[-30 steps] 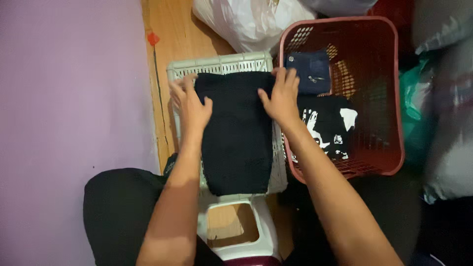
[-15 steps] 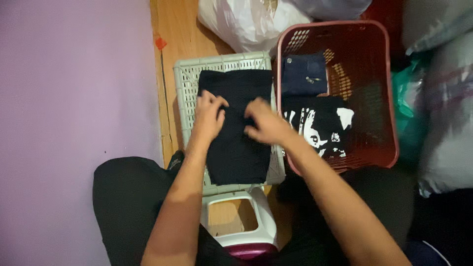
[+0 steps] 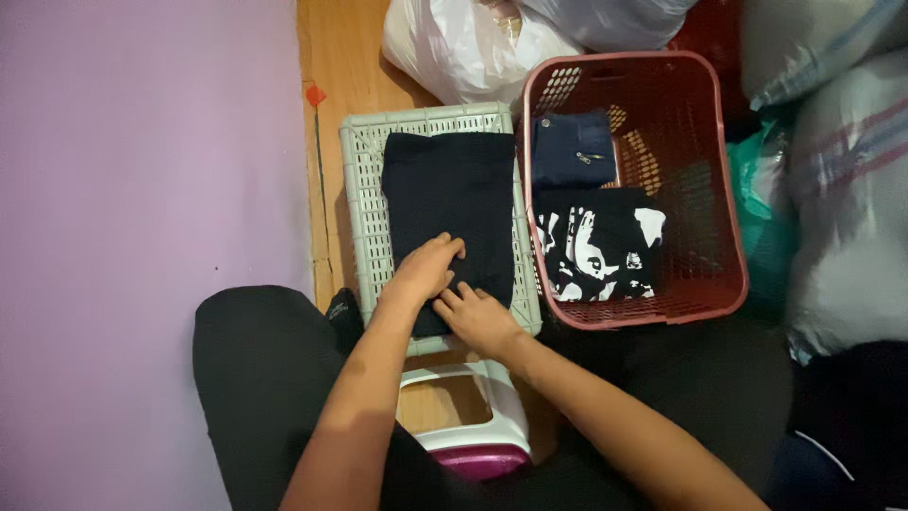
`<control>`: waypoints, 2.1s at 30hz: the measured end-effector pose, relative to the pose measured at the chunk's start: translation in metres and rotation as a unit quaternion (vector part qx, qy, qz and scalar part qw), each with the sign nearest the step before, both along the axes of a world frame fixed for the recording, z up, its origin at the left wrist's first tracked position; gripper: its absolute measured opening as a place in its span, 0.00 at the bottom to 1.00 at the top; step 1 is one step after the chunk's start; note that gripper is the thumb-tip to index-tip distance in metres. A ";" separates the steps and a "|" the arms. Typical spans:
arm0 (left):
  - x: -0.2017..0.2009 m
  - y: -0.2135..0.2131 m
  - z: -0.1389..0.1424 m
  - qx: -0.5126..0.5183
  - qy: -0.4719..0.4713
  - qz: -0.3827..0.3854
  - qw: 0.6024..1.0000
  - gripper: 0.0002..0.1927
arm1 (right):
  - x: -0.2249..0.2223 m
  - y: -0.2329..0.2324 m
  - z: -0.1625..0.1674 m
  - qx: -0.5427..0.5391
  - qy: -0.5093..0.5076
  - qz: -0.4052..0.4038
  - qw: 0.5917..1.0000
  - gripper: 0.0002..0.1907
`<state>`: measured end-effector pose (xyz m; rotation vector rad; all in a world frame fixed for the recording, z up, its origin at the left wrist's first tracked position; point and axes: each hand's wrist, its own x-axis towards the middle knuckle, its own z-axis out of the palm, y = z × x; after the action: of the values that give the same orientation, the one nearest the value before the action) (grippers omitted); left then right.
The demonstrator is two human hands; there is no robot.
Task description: The person folds several garments by hand on a small white plastic stool and places them into a red laundry basket. Items include a pair of jeans, a black-and-white patterned top, and a black t-shirt.
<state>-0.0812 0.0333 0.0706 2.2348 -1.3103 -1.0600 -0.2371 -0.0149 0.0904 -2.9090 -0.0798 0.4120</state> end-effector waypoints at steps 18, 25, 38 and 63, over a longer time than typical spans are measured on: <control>0.002 0.006 -0.010 -0.045 -0.019 -0.033 0.998 0.20 | -0.010 0.016 -0.022 -0.118 0.017 0.012 0.993 0.13; 0.008 0.009 -0.024 -0.005 0.030 -0.038 0.999 0.21 | 0.006 -0.014 0.021 0.027 -0.026 0.038 0.999 0.31; 0.049 0.013 -0.058 -0.073 0.376 0.156 0.910 0.24 | 0.043 -0.078 0.100 0.239 0.111 -0.039 0.964 0.41; 0.050 -0.008 -0.018 -0.145 0.012 0.323 0.935 0.31 | 0.099 -0.177 -0.021 0.177 -0.015 -0.152 0.972 0.12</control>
<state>-0.0310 0.0254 0.0527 2.1646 -0.5791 -0.5977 -0.1382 -0.1918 0.0695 -2.5187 0.2592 0.2694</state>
